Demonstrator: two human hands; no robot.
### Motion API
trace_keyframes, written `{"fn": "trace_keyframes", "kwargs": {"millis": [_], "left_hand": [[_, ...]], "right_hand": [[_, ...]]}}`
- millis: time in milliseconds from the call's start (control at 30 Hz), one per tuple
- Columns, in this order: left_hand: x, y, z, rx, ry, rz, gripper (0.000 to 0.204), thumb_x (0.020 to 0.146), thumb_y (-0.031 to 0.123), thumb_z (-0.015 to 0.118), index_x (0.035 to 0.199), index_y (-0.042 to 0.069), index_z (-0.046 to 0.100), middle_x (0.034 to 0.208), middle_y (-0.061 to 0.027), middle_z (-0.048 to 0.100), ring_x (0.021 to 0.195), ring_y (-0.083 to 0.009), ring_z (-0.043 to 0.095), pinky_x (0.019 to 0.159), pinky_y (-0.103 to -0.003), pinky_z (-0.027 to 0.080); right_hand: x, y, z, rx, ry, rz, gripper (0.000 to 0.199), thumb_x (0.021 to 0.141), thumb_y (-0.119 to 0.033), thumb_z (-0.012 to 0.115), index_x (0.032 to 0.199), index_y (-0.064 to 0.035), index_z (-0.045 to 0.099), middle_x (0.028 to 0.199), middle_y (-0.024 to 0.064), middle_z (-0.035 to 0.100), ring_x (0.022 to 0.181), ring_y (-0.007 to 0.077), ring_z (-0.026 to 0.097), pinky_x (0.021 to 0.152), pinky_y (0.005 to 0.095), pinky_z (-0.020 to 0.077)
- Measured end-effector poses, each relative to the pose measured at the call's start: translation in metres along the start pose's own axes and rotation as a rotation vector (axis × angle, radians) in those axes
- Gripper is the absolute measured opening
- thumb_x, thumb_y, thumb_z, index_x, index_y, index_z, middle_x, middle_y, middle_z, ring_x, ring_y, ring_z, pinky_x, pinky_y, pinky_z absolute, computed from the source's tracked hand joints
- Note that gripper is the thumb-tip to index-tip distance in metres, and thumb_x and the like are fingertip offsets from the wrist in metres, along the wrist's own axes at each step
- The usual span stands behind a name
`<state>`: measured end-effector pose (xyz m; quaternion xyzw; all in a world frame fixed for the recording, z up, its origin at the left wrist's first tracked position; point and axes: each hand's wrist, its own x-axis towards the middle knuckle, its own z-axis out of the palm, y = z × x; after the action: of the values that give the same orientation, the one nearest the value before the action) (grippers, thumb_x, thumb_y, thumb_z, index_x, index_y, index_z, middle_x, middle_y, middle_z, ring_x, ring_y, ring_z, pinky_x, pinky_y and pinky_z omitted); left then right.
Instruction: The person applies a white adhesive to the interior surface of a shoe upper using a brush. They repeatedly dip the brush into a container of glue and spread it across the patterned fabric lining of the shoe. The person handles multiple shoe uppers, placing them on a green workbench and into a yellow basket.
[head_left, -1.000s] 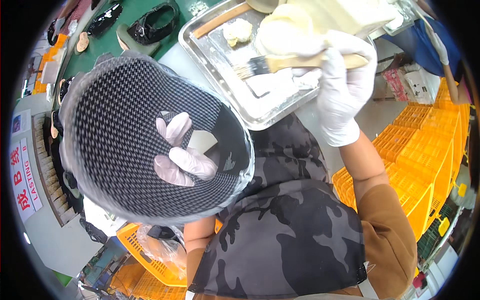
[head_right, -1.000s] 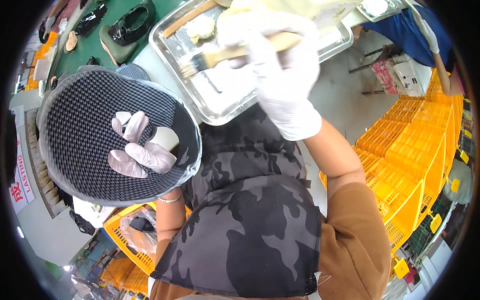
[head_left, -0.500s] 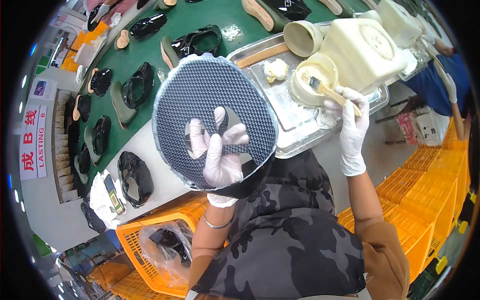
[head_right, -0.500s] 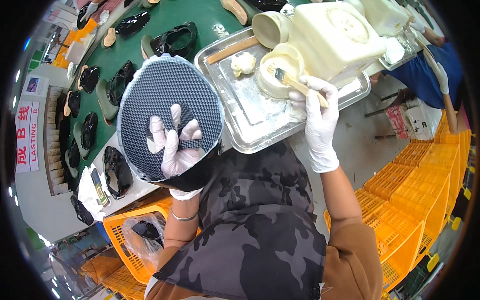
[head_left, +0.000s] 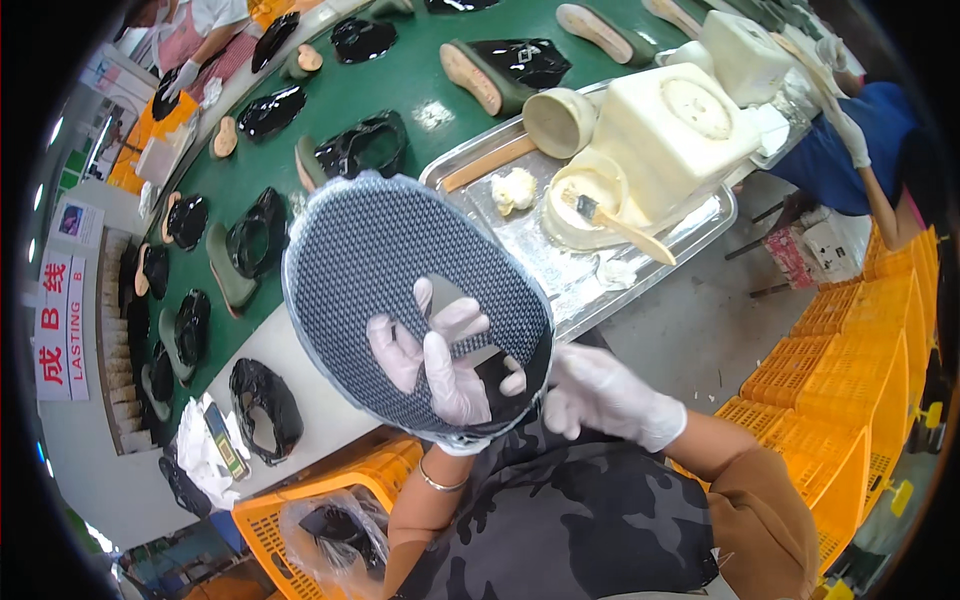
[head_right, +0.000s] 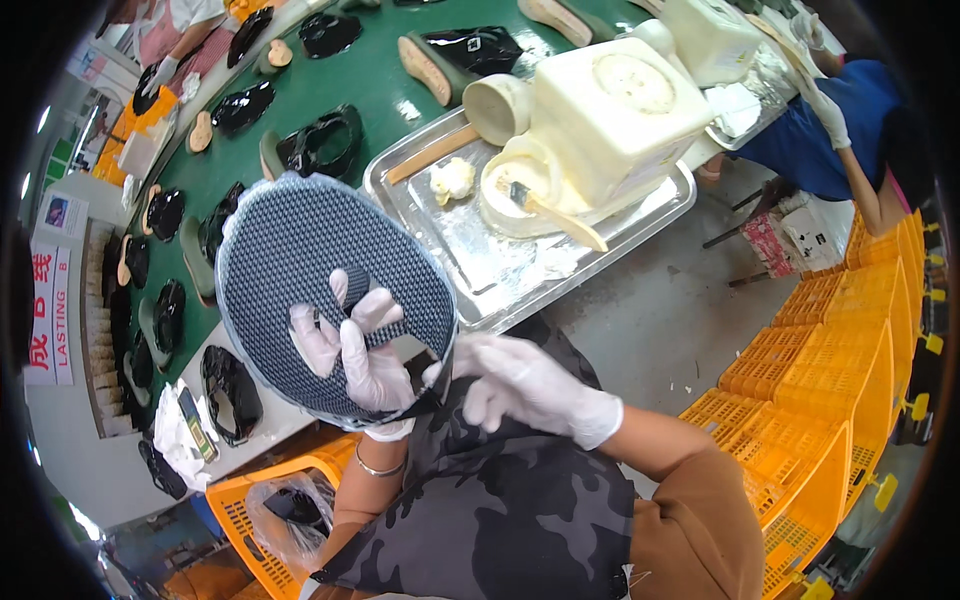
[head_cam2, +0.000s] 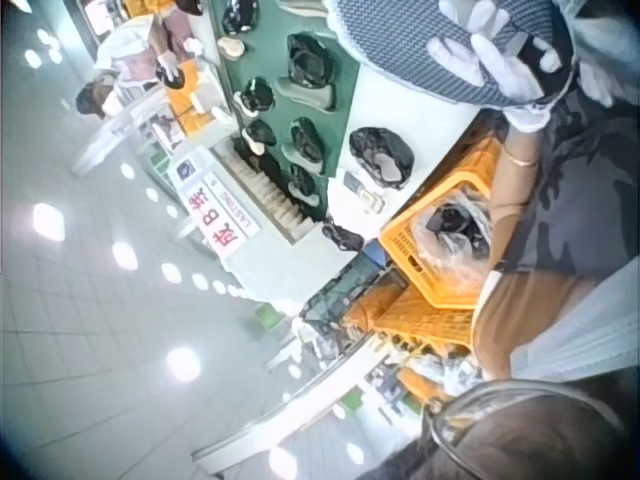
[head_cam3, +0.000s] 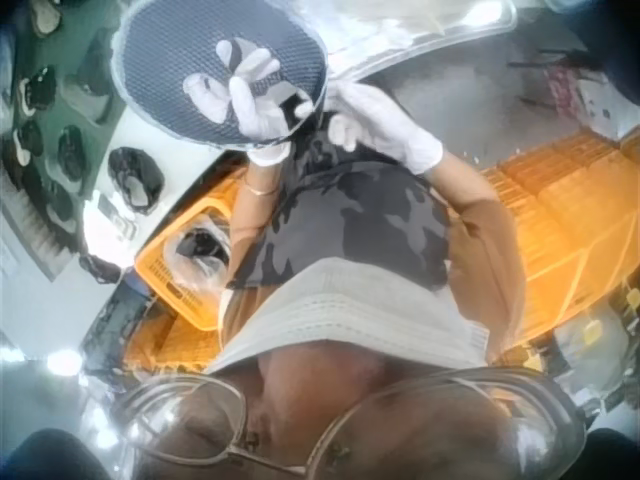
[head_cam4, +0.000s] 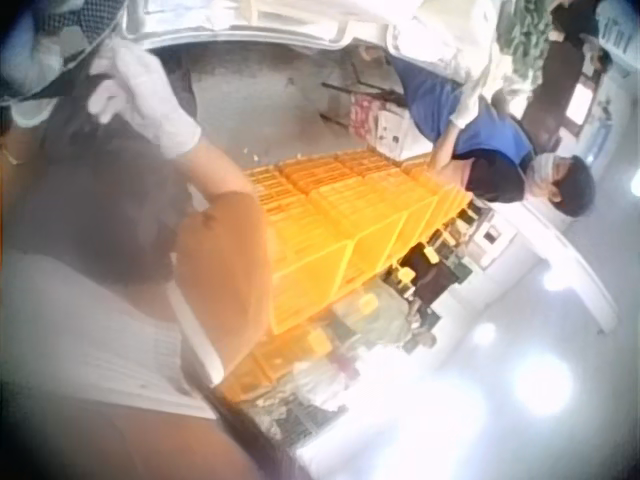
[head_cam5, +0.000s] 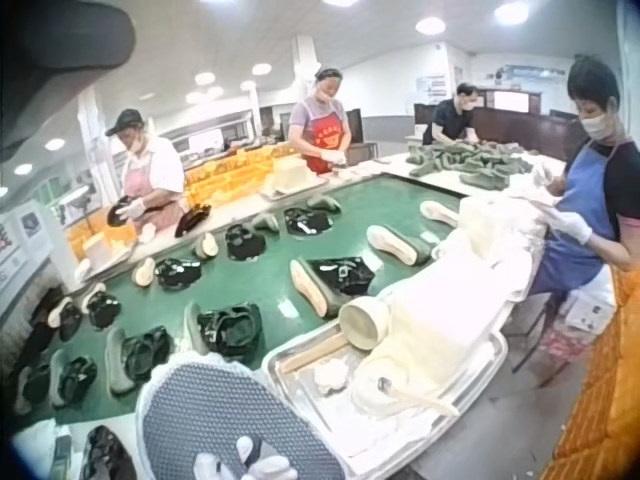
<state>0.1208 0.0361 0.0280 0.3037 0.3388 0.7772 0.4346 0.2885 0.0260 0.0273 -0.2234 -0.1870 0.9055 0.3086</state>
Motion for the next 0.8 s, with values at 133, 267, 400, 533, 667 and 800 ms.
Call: {"fn": "trace_keyframes", "kwargs": {"millis": [133,267,400,533,667,800], "left_hand": [[-0.006,-0.005,-0.022,0.146,-0.028,-0.103,0.053,0.093,0.006,0.037,0.14,0.008,0.012,0.138,-0.0199,0.031,0.094,-0.0237,0.058,0.077,-0.031,0.053],[0.0,-0.013,-0.011,0.45,-0.266,0.245,0.065,0.088,0.009,0.051,0.14,0.005,0.013,0.137,-0.0174,0.033,0.111,-0.0237,0.049,0.091,-0.032,0.046],[-0.009,-0.027,-0.032,0.741,-0.442,0.126,0.055,0.079,0.002,0.062,0.129,-0.004,0.038,0.113,-0.0153,0.053,0.106,-0.0235,0.052,0.092,-0.034,0.042],[-0.001,-0.031,-0.023,0.914,-0.42,0.233,0.052,0.084,-0.004,0.052,0.133,-0.005,0.034,0.129,-0.0173,0.046,0.118,-0.026,0.048,0.099,-0.035,0.038],[0.008,-0.044,-0.025,1.137,-0.469,0.327,0.068,0.076,0.013,0.067,0.132,-0.007,0.033,0.13,-0.0209,0.043,0.119,-0.0325,0.044,0.1,-0.04,0.035],[0.016,-0.043,-0.015,1.278,-0.61,0.362,0.092,0.064,0.041,0.077,0.13,-0.008,0.034,0.127,-0.0249,0.042,0.116,-0.0408,0.041,0.099,-0.046,0.032]], "right_hand": [[0.011,0.003,0.006,0.389,-0.163,0.192,0.05,0.091,-0.037,0.051,0.126,-0.0013,0.045,0.094,0.0056,0.062,0.061,0.0078,0.057,0.047,0.014,0.0432],[0.003,-0.031,0.014,0.176,0.033,0.08,0.045,0.092,-0.042,0.047,0.121,-0.0074,0.05,0.085,0.0007,0.06,0.057,0.0077,0.049,0.048,0.0196,0.0393],[-0.006,-0.113,0.042,0.028,0.428,-0.368,0.045,0.091,-0.033,0.052,0.121,-0.0004,0.046,0.101,0.005,0.062,0.069,0.0084,0.059,0.055,0.0199,0.0481],[0.002,-0.211,-0.015,-0.209,-0.028,-0.639,0.026,0.097,-0.023,0.041,0.104,-0.0006,0.053,0.086,0.0065,0.054,0.064,0.0106,0.047,0.055,0.0209,0.0425],[0.038,-0.292,-0.021,-0.309,0.232,-0.84,0.017,0.094,-0.023,0.048,0.091,-0.0095,0.057,0.076,0.0034,0.057,0.057,0.0159,0.053,0.048,0.025,0.0456],[0.047,-0.316,-0.039,-0.393,0.409,-1.058,0.015,0.091,-0.023,0.051,0.085,-0.011,0.057,0.069,0.0031,0.054,0.053,0.0155,0.05,0.044,0.0264,0.042]]}}
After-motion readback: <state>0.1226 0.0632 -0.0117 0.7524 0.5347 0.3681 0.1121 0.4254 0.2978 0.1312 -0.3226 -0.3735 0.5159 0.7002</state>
